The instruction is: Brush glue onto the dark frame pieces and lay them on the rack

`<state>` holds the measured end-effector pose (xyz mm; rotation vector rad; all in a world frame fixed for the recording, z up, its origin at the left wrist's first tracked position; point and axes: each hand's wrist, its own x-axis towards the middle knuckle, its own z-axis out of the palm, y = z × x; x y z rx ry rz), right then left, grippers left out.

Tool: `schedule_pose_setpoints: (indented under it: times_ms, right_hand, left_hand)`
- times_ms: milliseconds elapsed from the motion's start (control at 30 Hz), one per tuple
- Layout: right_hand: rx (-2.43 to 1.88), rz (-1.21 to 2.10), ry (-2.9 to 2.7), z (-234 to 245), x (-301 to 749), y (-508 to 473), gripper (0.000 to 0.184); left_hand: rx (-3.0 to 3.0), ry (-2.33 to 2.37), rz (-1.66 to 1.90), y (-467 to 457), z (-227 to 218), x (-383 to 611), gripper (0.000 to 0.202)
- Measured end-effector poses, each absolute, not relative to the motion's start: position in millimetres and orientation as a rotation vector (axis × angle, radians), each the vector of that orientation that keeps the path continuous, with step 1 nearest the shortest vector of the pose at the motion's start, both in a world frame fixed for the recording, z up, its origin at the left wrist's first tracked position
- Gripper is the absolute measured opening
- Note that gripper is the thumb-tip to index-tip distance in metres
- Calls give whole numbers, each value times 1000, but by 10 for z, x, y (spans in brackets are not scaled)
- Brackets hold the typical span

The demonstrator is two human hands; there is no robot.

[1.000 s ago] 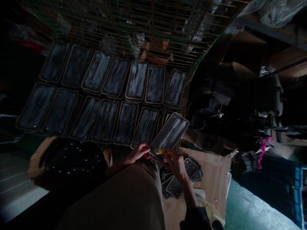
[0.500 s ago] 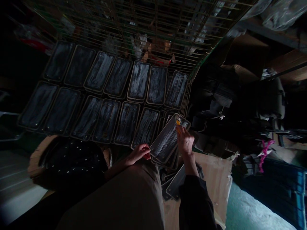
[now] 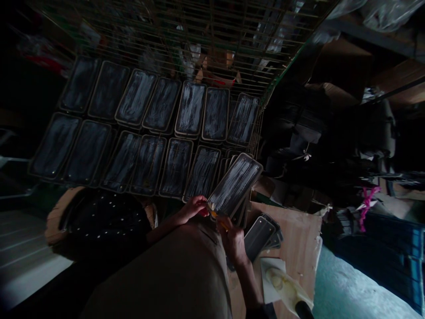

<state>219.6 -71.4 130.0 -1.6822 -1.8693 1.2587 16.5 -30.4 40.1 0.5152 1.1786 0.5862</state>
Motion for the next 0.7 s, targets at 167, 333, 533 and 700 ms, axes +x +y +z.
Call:
schedule_pose_setpoints:
  times_ms: [167, 333, 533, 700]
  right_hand:
    - [-1759, 1044, -1662, 1203, 2580, -236, 26]
    - [-1761, 727, -1731, 1114, 2602, 160, 29]
    - [-1650, 1030, -1933, 1185, 2298, -414, 26]
    - [-1671, 1084, -1668, 1124, 2508, -242, 27]
  left_hand:
    - [491, 1173, 621, -347, 363, 205, 28]
    - [504, 1179, 653, -379, 362, 242, 34]
    - [521, 1258, 642, -381, 379, 293, 31]
    - [533, 1282, 638, -387, 411, 319, 32]
